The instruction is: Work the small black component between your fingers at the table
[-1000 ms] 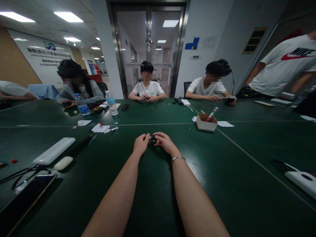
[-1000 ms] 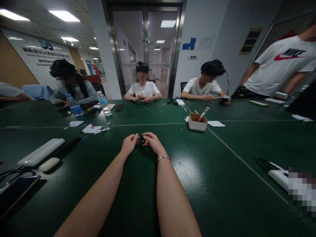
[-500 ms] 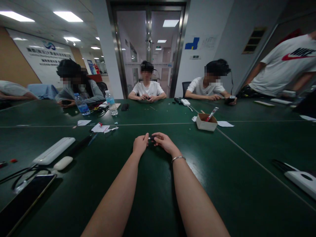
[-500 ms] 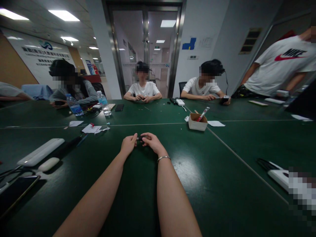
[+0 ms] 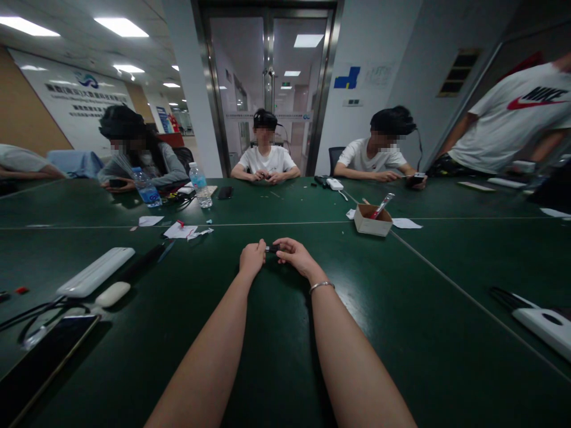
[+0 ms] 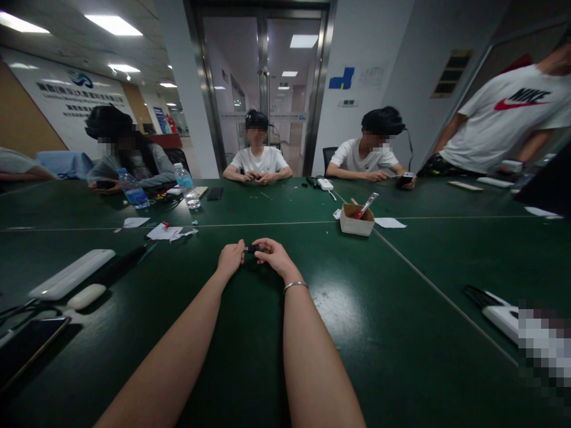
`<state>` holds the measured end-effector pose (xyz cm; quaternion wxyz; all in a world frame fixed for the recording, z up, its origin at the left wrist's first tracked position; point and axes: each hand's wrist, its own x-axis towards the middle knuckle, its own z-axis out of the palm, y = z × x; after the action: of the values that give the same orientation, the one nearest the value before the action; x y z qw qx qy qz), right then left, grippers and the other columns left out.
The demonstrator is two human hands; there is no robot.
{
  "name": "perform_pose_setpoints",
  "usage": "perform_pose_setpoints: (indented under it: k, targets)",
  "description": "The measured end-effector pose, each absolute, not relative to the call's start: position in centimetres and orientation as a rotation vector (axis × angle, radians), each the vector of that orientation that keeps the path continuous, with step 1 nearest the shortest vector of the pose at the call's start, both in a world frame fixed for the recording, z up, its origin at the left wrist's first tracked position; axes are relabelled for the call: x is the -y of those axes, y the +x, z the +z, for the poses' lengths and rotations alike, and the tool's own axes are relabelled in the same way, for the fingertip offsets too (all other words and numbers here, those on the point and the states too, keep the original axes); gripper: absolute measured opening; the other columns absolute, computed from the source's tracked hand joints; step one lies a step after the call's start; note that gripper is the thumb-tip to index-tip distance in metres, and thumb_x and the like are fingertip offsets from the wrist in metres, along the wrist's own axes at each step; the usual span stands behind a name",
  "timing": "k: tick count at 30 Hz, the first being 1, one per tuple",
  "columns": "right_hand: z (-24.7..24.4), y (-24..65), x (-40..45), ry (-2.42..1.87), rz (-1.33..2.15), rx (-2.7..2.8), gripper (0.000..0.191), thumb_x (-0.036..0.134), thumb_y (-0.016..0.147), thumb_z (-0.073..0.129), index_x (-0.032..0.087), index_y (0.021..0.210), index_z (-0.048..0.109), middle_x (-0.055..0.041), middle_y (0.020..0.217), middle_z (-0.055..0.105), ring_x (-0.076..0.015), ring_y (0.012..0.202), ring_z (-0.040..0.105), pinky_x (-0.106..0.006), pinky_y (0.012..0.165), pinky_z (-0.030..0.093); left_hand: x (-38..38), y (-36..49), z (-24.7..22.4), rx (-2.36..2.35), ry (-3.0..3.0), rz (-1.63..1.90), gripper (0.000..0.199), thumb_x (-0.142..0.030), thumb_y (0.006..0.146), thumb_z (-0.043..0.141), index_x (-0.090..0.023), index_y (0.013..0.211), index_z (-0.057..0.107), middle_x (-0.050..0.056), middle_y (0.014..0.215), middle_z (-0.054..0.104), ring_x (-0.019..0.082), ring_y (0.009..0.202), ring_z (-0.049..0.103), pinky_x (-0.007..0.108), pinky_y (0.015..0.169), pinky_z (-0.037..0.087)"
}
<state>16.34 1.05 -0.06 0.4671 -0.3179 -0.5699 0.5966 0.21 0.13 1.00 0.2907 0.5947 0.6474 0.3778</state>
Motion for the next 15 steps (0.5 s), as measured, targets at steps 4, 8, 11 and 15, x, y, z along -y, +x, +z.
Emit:
perform_pose_setpoints:
  k: [4,8,11,15]
  targets:
    - [0.10,16.23,-0.94,-0.797,1.436,1.397,0.034,0.019,0.062,0.073,0.020,0.095,0.065,0.0016,0.075,0.060,-0.0073,0.056,0.053,-0.020,0.052,0.046,-0.36,0.22,0.88,-1.701,1.546,1.020,0.053,-0.051,0.087,0.029,-0.019,0.054,0.056,0.003,0.054,0.060,0.016,0.049,0.053,0.028,0.055,0.037]
    - [0.06,16.23,-0.95,-0.811,1.416,1.403,0.034,0.019,0.062,0.073,0.020,0.095,0.065,0.0009,0.078,0.062,-0.0062,0.053,0.053,-0.019,0.049,0.044,-0.53,0.27,0.68,-1.751,1.587,1.001,0.055,-0.049,0.088,0.027,-0.020,0.049,0.053,0.003,0.050,0.058,0.016,0.049,0.053,0.028,0.055,0.034]
    - [-0.06,16.27,-1.08,-0.834,1.414,1.401,0.035,0.021,0.063,0.074,0.019,0.097,0.065,0.0011,0.077,0.062,-0.0059,0.051,0.053,-0.019,0.047,0.042,-0.27,0.37,0.74,-1.778,1.631,1.010,0.055,-0.049,0.088,0.025,-0.020,0.051,0.054,0.003,0.051,0.059,0.016,0.051,0.055,0.028,0.056,0.034]
    - [-0.18,16.24,-1.33,-0.844,1.423,1.361,0.034,0.028,0.065,0.074,0.018,0.096,0.065,0.0040,0.065,0.059,-0.0049,0.045,0.049,-0.020,0.046,0.042,0.18,0.53,0.83,-1.736,1.674,1.054,0.056,-0.052,0.089,0.025,-0.020,0.057,0.056,0.003,0.055,0.061,0.017,0.053,0.057,0.028,0.057,0.037]
